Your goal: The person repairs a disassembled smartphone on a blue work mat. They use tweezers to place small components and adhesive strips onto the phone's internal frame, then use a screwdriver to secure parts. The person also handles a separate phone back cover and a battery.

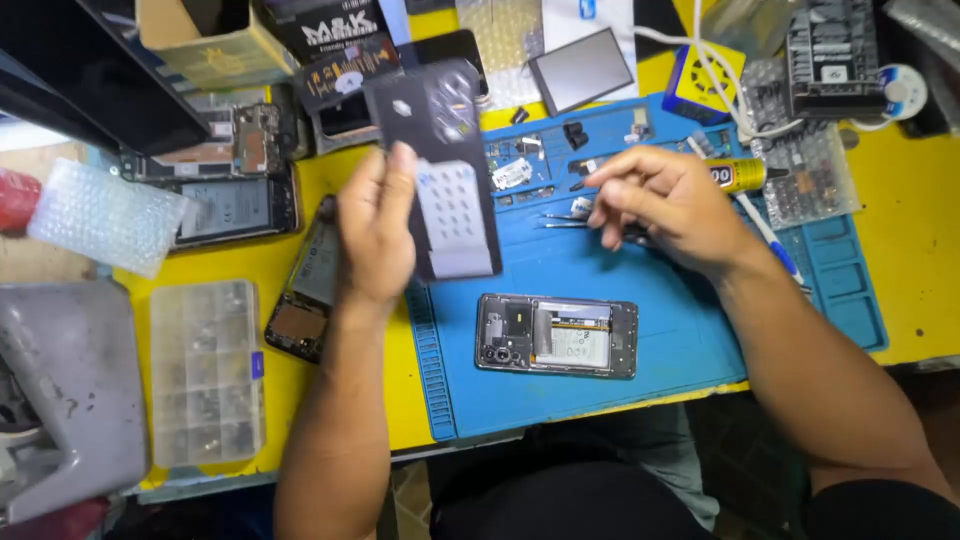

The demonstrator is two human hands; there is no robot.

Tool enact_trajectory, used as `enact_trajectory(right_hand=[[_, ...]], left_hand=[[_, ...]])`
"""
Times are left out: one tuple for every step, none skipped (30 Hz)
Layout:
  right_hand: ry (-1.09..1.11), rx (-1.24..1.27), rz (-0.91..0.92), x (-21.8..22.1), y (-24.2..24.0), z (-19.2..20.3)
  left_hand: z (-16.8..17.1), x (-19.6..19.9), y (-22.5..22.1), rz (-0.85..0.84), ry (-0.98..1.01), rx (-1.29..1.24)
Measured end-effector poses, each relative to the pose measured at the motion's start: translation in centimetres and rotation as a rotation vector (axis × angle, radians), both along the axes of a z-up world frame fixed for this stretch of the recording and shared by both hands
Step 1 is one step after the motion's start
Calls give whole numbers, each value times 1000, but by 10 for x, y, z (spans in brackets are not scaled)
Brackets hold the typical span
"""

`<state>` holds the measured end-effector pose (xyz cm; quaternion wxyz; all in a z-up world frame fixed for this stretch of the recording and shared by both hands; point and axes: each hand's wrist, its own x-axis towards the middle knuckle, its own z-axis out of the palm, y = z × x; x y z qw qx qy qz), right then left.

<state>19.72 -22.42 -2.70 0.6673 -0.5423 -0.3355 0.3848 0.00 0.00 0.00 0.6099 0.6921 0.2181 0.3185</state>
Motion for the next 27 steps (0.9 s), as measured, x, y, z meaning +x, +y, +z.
enact_trajectory(right_hand=[[5, -9, -1, 2, -1, -2], [14, 0, -29, 4, -1, -5], [18, 11, -59, 7, -2, -6], [18, 4, -62, 9, -3, -5], [8, 7, -67, 9, -4, -4], [-3, 9, -72, 10, -4, -4], [3, 3, -76, 9, -4, -2], [-11, 1, -76, 9, -4, 0], [-28, 2, -75, 9, -3, 3], [-24, -2, -79, 8, -5, 5], [-95, -27, -82, 8, -5, 7], [-165, -52, -86, 7, -4, 10], [-164, -52, -85, 9, -5, 14], [-270, -90, -88, 10, -5, 17], [-373, -127, -88, 11, -5, 19], [-370, -127, -84, 10, -5, 22], [-455, -155, -78, 9, -6, 24], [-540, -182, -72, 7, -6, 27], [-538, -176, -65, 5, -7, 30], [-635, -254, -33, 3, -8, 33], [-735, -328, -1, 2, -8, 36], [-736, -317, 5, 3, -7, 36], [-836, -289, 40, 3, -6, 35], [-934, -260, 76, 3, -6, 34], [-931, -253, 82, 6, -6, 30], [-1031, -299, 108, 8, -7, 26], [-1132, -348, 132, 11, -9, 22]], left_hand=[[-7, -3, 12, -1, 5, -9], [-14, -7, 23, -10, 83, 63], [-21, -8, 35, -23, 157, 137], [-9, -8, 27, -27, 157, 130], [2, -8, 20, -52, 228, 185], [14, -8, 13, -77, 298, 240], [15, -9, 12, -83, 303, 234], [17, -10, 11, -113, 357, 286], [20, -11, 10, -142, 409, 340], [20, -13, 11, -146, 411, 337], [22, -14, 13, -104, 450, 368], [24, -15, 14, -61, 489, 400], [22, -17, 19, -60, 490, 399], [21, -20, 24, 2, 453, 469], [19, -23, 29, 67, 419, 538], [17, -26, 33, 69, 423, 537], [14, -29, 37, 138, 392, 568], [12, -33, 41, 206, 360, 600], [14, -35, 43, 215, 364, 603], [17, -38, 45, 269, 347, 676], [20, -40, 48, 325, 327, 752], [23, -42, 50, 336, 329, 758], [26, -46, 51, 358, 329, 726], [28, -49, 52, 380, 328, 694], [30, -51, 52, 387, 335, 697], [32, -52, 52, 369, 337, 657], [34, -53, 52, 350, 335, 615]])
